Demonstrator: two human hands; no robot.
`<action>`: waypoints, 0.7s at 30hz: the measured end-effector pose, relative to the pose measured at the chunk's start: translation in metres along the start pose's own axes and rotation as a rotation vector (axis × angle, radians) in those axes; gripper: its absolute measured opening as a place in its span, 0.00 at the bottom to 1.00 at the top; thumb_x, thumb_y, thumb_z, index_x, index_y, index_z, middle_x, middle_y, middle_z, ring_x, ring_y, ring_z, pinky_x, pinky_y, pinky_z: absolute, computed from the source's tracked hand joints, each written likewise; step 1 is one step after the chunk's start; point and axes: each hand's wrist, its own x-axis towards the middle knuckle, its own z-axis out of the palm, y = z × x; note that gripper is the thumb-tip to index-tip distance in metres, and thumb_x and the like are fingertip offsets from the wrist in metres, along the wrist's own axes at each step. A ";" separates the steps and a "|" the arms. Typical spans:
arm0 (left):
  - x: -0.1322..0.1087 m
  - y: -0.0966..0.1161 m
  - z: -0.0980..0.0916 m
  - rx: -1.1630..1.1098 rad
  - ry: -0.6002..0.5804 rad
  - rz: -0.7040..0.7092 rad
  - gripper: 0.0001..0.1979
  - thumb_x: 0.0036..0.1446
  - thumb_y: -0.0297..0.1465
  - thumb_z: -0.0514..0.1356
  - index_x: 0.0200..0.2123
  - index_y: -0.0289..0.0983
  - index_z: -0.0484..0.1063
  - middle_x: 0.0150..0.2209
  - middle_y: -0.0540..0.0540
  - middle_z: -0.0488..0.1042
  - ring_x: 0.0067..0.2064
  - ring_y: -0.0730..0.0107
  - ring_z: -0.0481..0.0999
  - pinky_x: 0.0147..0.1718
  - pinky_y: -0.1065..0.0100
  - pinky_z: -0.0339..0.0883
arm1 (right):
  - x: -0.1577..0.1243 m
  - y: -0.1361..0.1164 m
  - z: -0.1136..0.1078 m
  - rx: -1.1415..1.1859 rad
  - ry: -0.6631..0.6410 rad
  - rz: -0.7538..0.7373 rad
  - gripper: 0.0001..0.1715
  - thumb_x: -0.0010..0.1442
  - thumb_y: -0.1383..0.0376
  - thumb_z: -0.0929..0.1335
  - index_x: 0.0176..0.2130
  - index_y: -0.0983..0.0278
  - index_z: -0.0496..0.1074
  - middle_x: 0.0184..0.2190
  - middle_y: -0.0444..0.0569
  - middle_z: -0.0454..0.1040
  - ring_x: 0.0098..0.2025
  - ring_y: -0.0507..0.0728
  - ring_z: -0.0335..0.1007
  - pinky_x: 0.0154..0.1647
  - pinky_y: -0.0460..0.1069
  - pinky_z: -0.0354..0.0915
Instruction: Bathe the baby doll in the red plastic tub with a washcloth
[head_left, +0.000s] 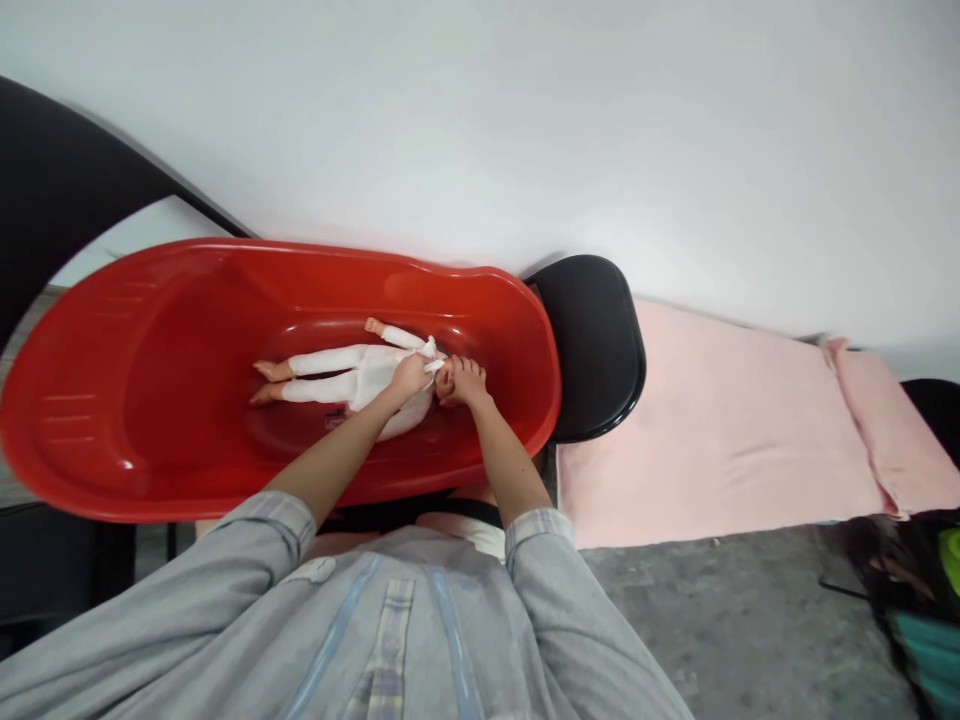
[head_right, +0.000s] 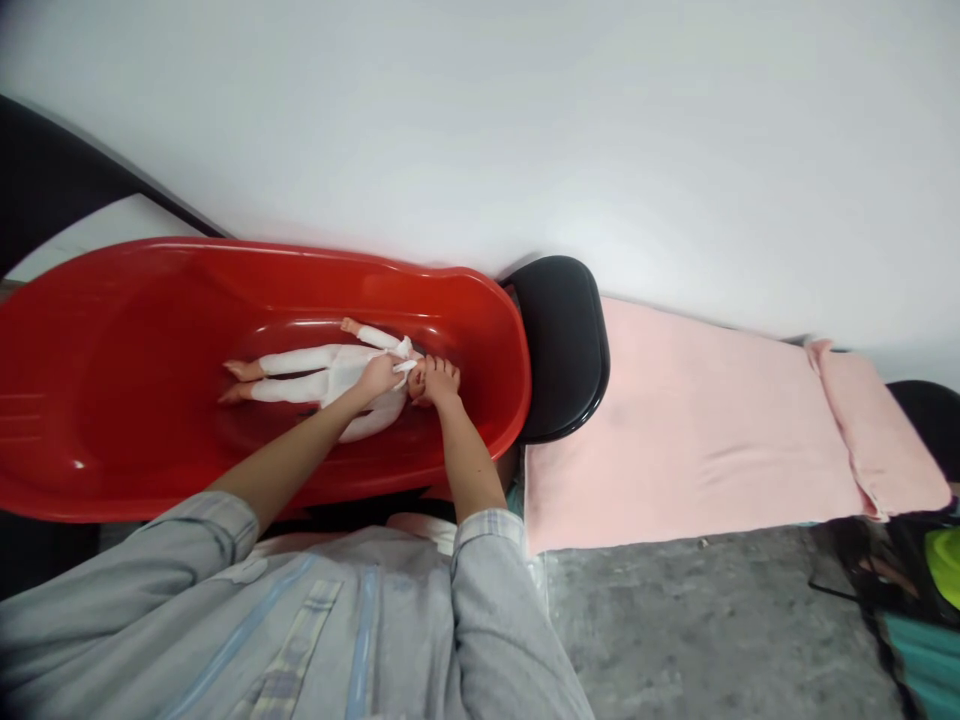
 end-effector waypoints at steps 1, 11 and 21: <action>-0.002 0.000 -0.001 0.026 -0.008 -0.005 0.13 0.59 0.32 0.63 0.41 0.33 0.87 0.42 0.37 0.87 0.48 0.47 0.84 0.48 0.62 0.74 | -0.001 0.000 -0.001 0.005 -0.005 0.002 0.77 0.56 0.59 0.85 0.85 0.66 0.44 0.84 0.63 0.43 0.86 0.70 0.37 0.86 0.64 0.39; -0.030 -0.006 0.006 0.209 -0.095 -0.010 0.09 0.57 0.33 0.65 0.34 0.35 0.85 0.35 0.40 0.84 0.42 0.53 0.82 0.39 0.66 0.66 | 0.002 0.003 0.003 0.001 0.005 -0.011 0.78 0.53 0.58 0.84 0.85 0.66 0.44 0.84 0.66 0.44 0.85 0.71 0.39 0.85 0.65 0.39; -0.040 -0.020 0.016 0.196 -0.240 0.053 0.09 0.57 0.35 0.66 0.31 0.37 0.82 0.34 0.41 0.81 0.42 0.52 0.81 0.45 0.63 0.71 | 0.003 0.002 0.005 -0.003 0.033 0.004 0.66 0.64 0.58 0.78 0.84 0.69 0.44 0.84 0.65 0.45 0.85 0.70 0.40 0.85 0.65 0.40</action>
